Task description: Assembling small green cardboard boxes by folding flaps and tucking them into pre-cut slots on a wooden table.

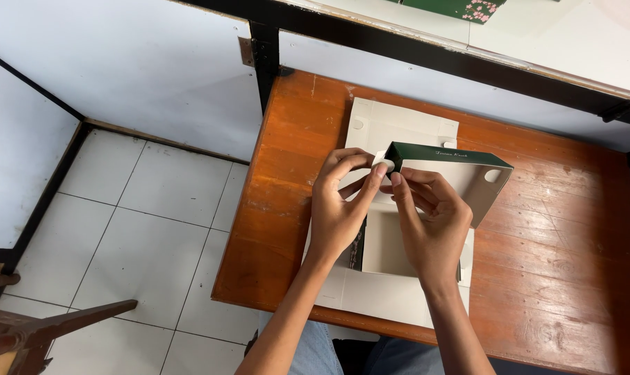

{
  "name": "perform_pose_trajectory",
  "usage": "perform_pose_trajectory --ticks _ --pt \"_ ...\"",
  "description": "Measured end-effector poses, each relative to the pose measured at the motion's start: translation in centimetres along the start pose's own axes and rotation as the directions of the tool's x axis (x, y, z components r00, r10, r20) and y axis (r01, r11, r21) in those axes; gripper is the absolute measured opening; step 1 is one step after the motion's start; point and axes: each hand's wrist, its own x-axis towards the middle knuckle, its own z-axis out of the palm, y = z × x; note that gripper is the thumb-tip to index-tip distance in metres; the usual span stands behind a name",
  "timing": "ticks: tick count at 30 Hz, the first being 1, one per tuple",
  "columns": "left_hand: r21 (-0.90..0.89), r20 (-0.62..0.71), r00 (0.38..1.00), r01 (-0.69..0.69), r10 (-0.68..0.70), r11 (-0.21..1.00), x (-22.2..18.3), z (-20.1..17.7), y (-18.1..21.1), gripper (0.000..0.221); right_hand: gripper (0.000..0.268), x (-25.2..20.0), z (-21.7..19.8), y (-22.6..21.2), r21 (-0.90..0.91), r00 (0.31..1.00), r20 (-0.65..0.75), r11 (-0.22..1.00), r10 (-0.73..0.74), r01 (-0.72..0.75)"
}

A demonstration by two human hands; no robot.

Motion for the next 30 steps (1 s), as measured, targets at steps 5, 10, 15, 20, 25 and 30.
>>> perform_pose_trajectory --ticks 5,10,15,20,25,30 --pt "0.027 -0.032 0.999 -0.042 0.043 0.999 -0.1 0.3 0.1 0.024 0.013 -0.2 0.0 -0.5 -0.049 0.998 -0.002 0.997 -0.059 0.058" --pt "0.060 -0.063 0.994 -0.080 0.084 0.995 -0.2 0.5 0.4 0.016 0.010 -0.7 0.1 0.0 -0.153 0.987 -0.018 0.975 -0.162 0.158" --pt "0.057 -0.086 0.991 -0.097 0.102 0.994 -0.2 0.7 0.2 0.012 0.016 -1.3 0.4 0.8 -0.257 0.966 -0.025 0.936 -0.257 0.242" --pt "0.073 -0.058 0.990 -0.125 0.130 0.989 -0.4 0.8 0.1 0.014 0.009 -1.0 0.4 0.9 -0.241 0.969 -0.066 0.946 -0.240 0.218" --pt "0.073 -0.057 0.988 -0.141 0.145 0.987 -0.4 0.4 -0.1 0.012 0.006 -1.4 0.8 0.4 -0.153 0.982 -0.096 0.977 -0.163 0.148" --pt "0.074 -0.031 0.981 -0.186 0.189 0.980 -0.5 0.6 -0.2 0.011 0.003 -1.4 0.8 0.7 -0.183 0.984 -0.118 0.977 -0.134 0.112"
